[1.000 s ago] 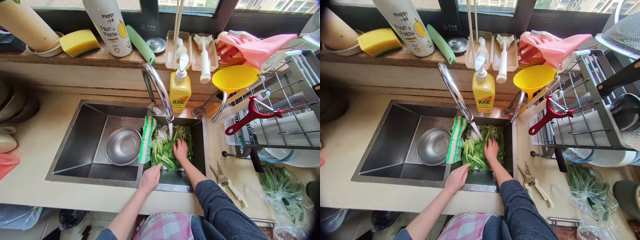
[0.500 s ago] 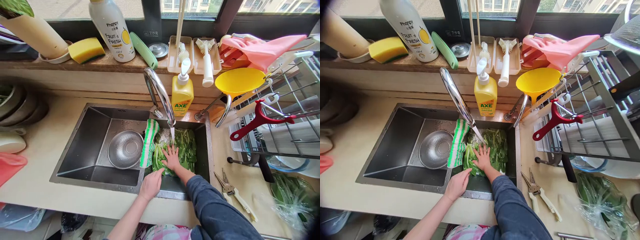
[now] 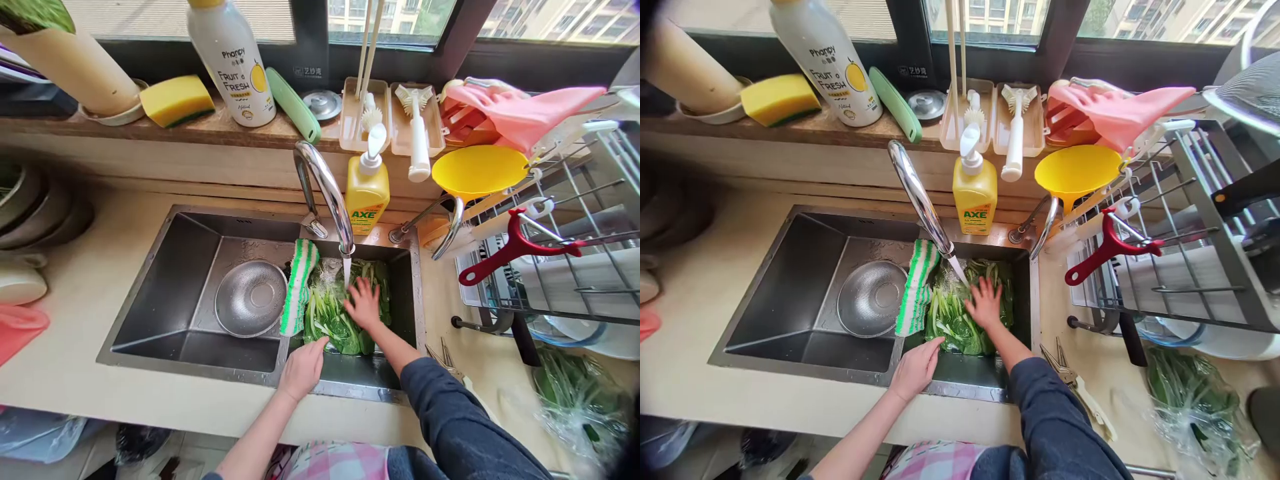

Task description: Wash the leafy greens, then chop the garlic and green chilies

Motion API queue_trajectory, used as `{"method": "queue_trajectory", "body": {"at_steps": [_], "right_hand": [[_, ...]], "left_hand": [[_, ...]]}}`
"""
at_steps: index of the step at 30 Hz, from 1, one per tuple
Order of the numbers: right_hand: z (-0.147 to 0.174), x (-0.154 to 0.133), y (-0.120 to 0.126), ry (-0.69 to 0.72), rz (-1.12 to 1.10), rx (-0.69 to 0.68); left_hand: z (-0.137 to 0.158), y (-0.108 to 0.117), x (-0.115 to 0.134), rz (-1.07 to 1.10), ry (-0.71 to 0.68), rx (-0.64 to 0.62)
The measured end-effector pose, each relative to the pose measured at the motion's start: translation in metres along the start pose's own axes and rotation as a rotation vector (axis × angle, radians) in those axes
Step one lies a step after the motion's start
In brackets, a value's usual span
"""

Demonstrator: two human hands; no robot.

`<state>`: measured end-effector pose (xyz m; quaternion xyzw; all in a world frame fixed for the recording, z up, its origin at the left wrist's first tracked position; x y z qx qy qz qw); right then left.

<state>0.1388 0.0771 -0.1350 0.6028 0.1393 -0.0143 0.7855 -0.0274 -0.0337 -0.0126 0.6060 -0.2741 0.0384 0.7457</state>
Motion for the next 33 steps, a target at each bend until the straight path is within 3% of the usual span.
{"method": "queue_trajectory", "body": {"at_steps": [2, 4, 8, 10, 12, 15, 17, 21, 26, 30, 31, 33], "right_hand": [[-0.012, 0.029, 0.006, -0.198, 0.014, 0.091], [-0.023, 0.046, -0.001, -0.319, 0.005, 0.069], [-0.026, 0.032, -0.021, -0.325, -0.033, -0.031], [-0.018, 0.014, -0.021, -0.289, -0.043, -0.007], [-0.010, -0.007, -0.019, -0.136, -0.032, -0.024], [-0.005, -0.020, -0.020, 0.093, 0.018, -0.154], [-0.009, -0.010, -0.018, 0.042, 0.058, -0.163], [-0.012, 0.000, -0.013, -0.186, 0.059, -0.049], [0.001, -0.030, -0.021, 0.107, 0.021, -0.181], [0.002, -0.022, -0.005, -0.067, 0.057, -0.060], [0.003, -0.029, -0.006, -0.035, 0.050, -0.054], [0.007, -0.053, -0.015, 0.164, 0.018, -0.134]], "left_hand": [[0.000, 0.000, 0.000, 0.002, 0.006, 0.000], [0.000, 0.000, -0.001, 0.011, 0.014, 0.011], [-0.001, 0.004, 0.001, 0.035, 0.013, 0.040], [-0.001, 0.004, 0.001, 0.035, 0.021, 0.029], [-0.002, 0.003, 0.001, 0.027, 0.028, 0.009], [-0.001, 0.002, 0.001, 0.010, 0.030, -0.007], [-0.001, 0.003, 0.001, 0.007, 0.033, -0.005], [-0.001, 0.003, 0.001, 0.006, 0.044, -0.015], [0.000, 0.003, 0.000, 0.025, 0.033, 0.010], [0.000, 0.003, 0.000, 0.025, 0.027, 0.019], [0.000, 0.003, 0.000, 0.020, 0.029, 0.010], [0.000, 0.003, 0.000, 0.010, 0.031, -0.006]]}}
Point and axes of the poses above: each hand's wrist, its own z-axis away from the middle knuckle, its own y-axis out of the back of the hand, x = y × z, the point moved 6 cm from there along -z, towards the middle knuckle
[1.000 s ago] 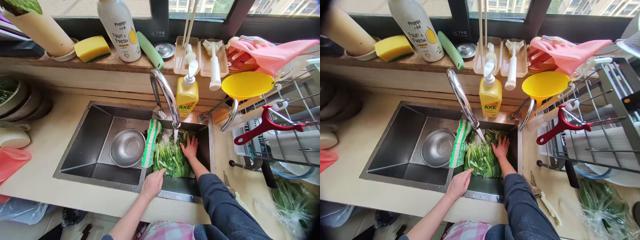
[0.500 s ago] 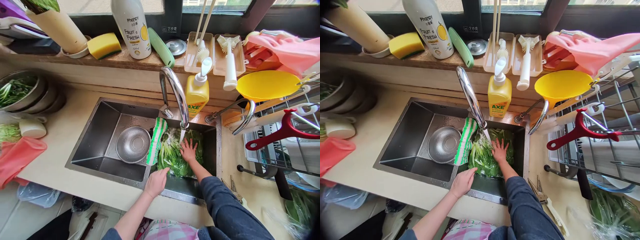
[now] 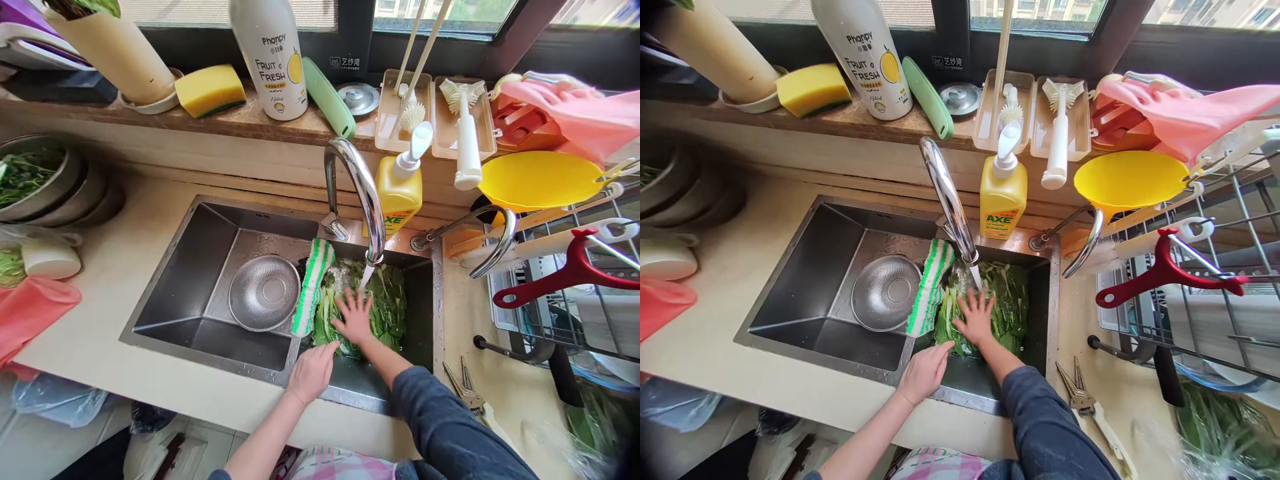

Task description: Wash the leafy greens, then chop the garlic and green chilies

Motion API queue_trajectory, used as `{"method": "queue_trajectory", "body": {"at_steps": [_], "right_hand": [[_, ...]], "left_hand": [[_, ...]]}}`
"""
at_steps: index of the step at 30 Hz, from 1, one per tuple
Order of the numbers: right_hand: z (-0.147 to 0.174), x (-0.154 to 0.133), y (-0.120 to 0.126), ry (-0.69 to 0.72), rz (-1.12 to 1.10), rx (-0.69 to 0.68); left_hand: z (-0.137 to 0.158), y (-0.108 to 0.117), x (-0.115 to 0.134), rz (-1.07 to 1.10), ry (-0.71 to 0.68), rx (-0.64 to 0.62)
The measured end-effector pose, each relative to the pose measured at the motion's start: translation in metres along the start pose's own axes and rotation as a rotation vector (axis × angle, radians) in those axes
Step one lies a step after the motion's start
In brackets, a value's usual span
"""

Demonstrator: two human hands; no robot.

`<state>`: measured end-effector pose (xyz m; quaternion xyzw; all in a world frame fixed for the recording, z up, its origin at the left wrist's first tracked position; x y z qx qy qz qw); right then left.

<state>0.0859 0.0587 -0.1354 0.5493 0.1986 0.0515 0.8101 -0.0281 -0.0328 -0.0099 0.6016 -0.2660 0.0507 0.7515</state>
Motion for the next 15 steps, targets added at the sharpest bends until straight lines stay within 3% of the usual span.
{"method": "queue_trajectory", "body": {"at_steps": [3, 7, 10, 13, 15], "right_hand": [[0.003, -0.028, -0.015, 0.242, -0.039, -0.148], [0.004, -0.016, -0.003, 0.284, -0.049, -0.083], [0.000, 0.016, 0.008, 0.125, -0.004, -0.004], [-0.006, 0.044, 0.004, -0.078, 0.025, -0.050], [-0.009, 0.051, 0.001, -0.097, 0.024, -0.057]], "left_hand": [[0.000, 0.000, 0.000, -0.008, -0.005, -0.007], [-0.001, -0.001, 0.000, -0.013, -0.011, -0.009], [-0.001, -0.001, 0.000, -0.009, -0.009, -0.006], [-0.001, 0.001, 0.001, 0.002, -0.009, 0.006], [-0.001, 0.003, 0.002, 0.004, -0.007, 0.009]]}}
Point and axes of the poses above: each hand's wrist, its own z-axis away from the middle knuckle, its own y-axis out of the back of the hand, x = y × z, the point moved 6 cm from there along -z, towards the middle knuckle
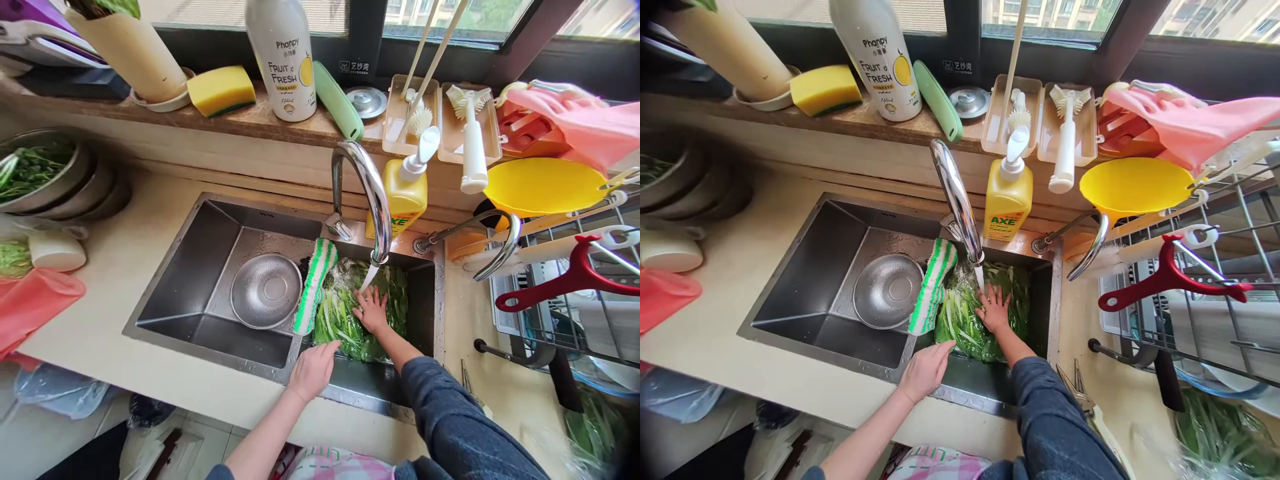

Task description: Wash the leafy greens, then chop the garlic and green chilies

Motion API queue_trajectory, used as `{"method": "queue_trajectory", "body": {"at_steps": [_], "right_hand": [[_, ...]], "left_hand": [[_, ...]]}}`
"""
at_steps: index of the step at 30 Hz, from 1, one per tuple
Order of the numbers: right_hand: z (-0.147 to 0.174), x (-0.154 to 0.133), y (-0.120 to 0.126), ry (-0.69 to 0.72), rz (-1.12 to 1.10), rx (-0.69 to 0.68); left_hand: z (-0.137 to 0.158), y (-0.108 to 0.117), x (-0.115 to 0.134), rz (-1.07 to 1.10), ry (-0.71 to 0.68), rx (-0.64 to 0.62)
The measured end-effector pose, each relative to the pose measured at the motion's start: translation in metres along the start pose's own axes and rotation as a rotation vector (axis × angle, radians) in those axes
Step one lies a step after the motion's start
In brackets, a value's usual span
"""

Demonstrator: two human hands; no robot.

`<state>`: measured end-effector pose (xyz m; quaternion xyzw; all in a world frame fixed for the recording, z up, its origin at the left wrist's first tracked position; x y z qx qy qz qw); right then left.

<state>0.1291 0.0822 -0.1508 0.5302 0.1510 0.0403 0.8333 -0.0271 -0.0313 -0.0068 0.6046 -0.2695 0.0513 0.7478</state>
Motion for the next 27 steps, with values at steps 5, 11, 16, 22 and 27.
{"method": "queue_trajectory", "body": {"at_steps": [5, 11, 16, 22, 27], "right_hand": [[0.000, 0.026, 0.010, -0.238, 0.010, 0.150], [0.000, 0.020, 0.005, -0.388, -0.012, 0.084], [0.001, -0.051, -0.013, 0.010, 0.015, -0.094], [0.004, -0.033, 0.003, 0.091, -0.090, -0.086], [0.012, 0.019, 0.015, -0.353, -0.112, 0.080]], "left_hand": [[0.001, -0.002, -0.001, 0.006, 0.007, -0.014], [0.002, -0.004, -0.001, 0.008, 0.025, -0.031], [0.002, -0.005, -0.003, -0.005, 0.038, -0.047], [0.001, -0.005, -0.003, 0.006, 0.030, -0.042], [0.002, -0.006, -0.004, 0.009, 0.046, -0.058]]}}
Point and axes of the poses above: each hand's wrist, its own z-axis away from the middle knuckle, its own y-axis out of the back of the hand, x = y × z, the point moved 6 cm from there along -z, towards the middle knuckle
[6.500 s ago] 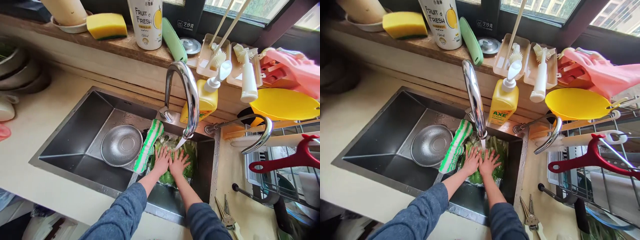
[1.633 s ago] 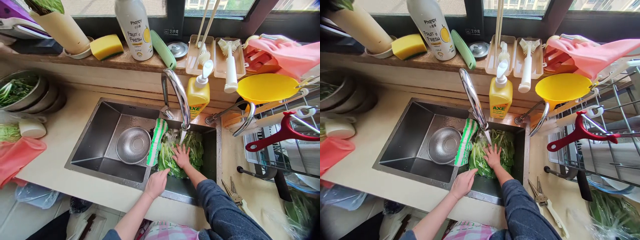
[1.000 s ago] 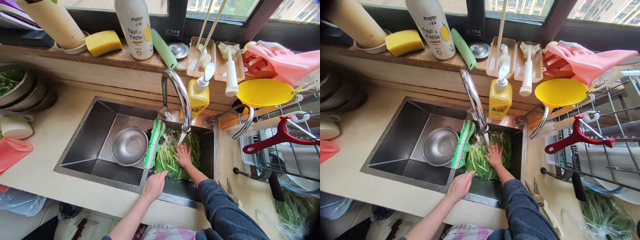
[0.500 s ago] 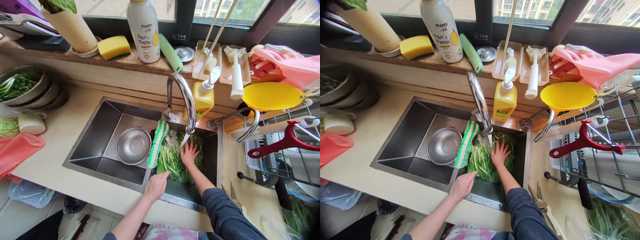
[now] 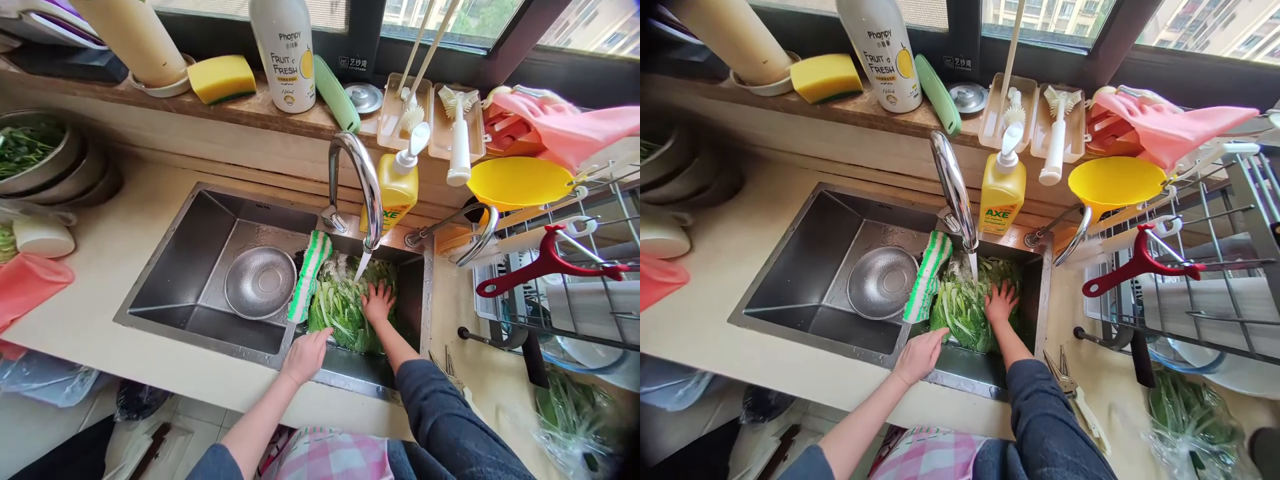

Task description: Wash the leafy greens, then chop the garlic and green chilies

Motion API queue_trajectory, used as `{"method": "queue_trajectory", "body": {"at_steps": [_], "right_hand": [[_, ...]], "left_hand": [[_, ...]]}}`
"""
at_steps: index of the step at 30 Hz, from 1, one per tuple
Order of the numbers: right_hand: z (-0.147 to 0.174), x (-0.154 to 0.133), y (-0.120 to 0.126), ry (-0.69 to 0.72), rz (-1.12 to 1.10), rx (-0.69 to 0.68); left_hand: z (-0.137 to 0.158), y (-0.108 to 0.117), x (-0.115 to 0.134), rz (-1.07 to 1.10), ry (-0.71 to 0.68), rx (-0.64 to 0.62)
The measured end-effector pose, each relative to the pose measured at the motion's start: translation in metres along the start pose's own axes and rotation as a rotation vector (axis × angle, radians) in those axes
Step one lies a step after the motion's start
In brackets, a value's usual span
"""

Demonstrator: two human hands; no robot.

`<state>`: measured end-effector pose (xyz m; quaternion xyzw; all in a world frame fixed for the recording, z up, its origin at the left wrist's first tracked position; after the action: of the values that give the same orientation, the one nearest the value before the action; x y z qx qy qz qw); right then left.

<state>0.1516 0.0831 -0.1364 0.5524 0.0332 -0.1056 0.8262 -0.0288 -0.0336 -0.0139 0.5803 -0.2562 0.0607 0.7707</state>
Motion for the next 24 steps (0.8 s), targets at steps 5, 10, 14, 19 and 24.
{"method": "queue_trajectory", "body": {"at_steps": [5, 10, 14, 19, 24], "right_hand": [[0.020, -0.037, -0.020, 0.013, -0.116, -0.157], [0.031, -0.017, 0.014, 0.150, -0.176, -0.059], [0.035, 0.023, 0.034, -0.043, -0.190, -0.013], [0.077, 0.001, 0.061, 0.108, -0.323, -0.015], [0.160, 0.065, 0.135, 0.000, -0.441, 0.345]], "left_hand": [[0.002, -0.003, -0.002, 0.012, 0.012, -0.050], [-0.010, -0.014, -0.009, 0.003, 0.106, -0.132], [-0.051, -0.046, -0.011, -0.122, 0.133, -0.241], [-0.118, -0.084, 0.004, -0.169, -0.151, -0.124], [-0.149, -0.120, -0.006, -0.157, -0.261, -0.115]]}}
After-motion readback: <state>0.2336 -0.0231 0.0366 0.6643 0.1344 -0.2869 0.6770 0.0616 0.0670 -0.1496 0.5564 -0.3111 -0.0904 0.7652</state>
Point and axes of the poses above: each hand's wrist, its own z-axis away from the middle knuckle, its own y-axis out of the back of the hand, x = y × z, the point moved 6 cm from there along -z, towards the middle knuckle
